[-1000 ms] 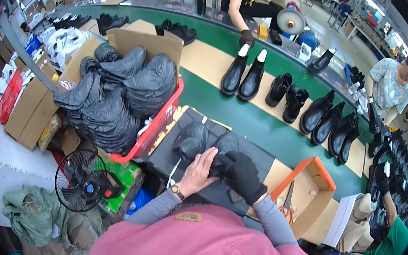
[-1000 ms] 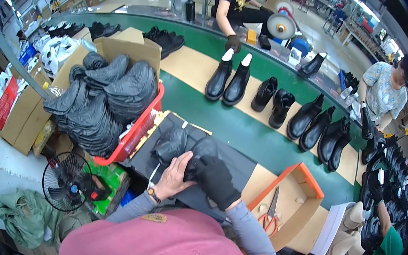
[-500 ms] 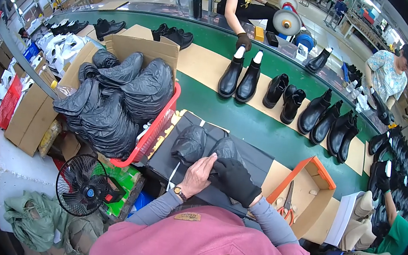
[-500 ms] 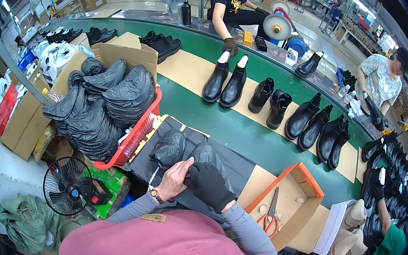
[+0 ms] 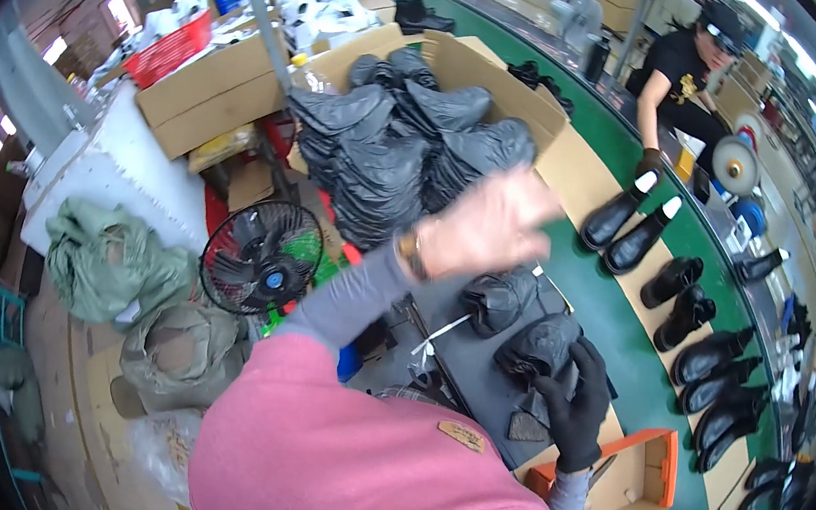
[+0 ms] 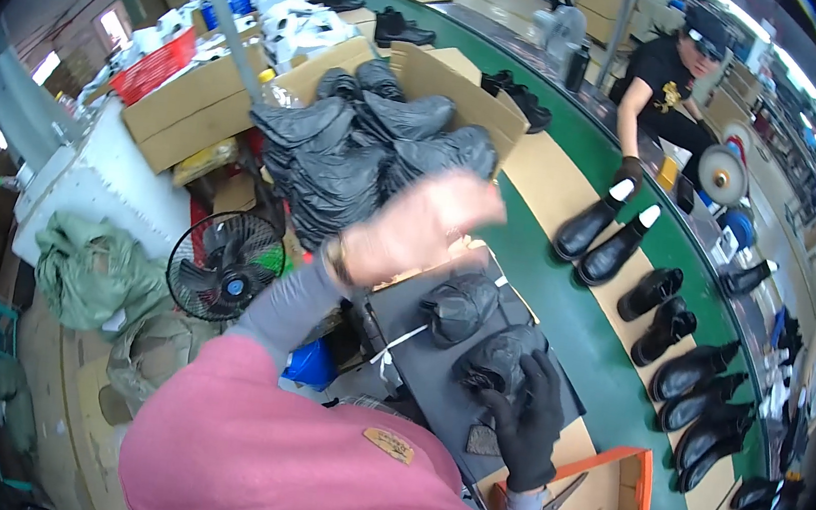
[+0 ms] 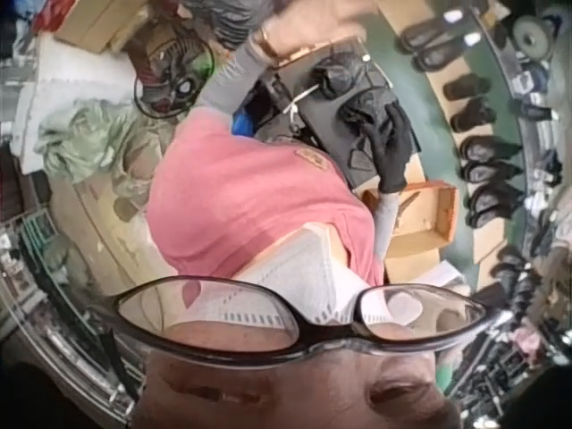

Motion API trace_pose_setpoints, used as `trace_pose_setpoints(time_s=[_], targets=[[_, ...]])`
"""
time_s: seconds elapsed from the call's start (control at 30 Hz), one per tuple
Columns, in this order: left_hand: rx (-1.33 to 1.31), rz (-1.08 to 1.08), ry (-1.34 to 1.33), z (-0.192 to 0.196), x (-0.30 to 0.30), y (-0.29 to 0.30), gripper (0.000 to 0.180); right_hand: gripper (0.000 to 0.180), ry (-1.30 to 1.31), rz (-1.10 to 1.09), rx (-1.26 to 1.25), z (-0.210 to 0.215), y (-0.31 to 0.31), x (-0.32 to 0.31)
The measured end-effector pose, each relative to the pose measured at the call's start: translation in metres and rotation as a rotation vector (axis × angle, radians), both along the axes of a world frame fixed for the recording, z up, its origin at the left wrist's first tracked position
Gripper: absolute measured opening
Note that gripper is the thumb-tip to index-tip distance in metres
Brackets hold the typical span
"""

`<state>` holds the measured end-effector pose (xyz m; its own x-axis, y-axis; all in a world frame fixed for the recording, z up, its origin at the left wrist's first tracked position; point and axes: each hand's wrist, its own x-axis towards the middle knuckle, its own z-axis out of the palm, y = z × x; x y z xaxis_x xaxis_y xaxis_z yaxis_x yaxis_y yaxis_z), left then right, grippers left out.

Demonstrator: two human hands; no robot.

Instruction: Manually inspect, trim loose threads from shoe inserts or components, and place them into a box for final packaging.

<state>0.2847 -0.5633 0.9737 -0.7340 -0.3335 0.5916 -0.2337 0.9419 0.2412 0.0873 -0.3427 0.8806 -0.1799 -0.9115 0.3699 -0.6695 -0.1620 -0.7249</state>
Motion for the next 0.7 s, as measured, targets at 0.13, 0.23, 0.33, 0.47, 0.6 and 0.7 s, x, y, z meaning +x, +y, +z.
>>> trace_pose_setpoints(time_s=[0.13,0.23,0.33,0.47,0.6,0.7], targets=[[-0.369,0.662,-0.066,0.065,0.066,-0.091,0.035,0.056,-0.043,-0.001,-0.041,0.017,0.019,-0.001],[-0.059,0.976,-0.539,0.074,0.125,-0.161,0.062,0.050,-0.146,-0.044,-0.037,0.016,0.035,-0.008],[0.241,1.120,-0.954,0.037,0.184,-0.205,0.082,0.049,-0.146,-0.076,-0.026,0.009,0.043,-0.015],[0.438,1.123,-1.014,0.013,0.208,-0.202,0.103,0.048,-0.141,-0.099,-0.004,0.010,0.045,-0.017],[0.415,1.116,-1.018,0.029,0.203,-0.191,0.105,0.047,-0.120,-0.103,-0.037,0.007,0.044,-0.020],[0.287,1.113,-0.895,0.038,0.206,-0.186,0.108,0.047,-0.093,-0.101,-0.044,0.007,0.044,-0.021]])
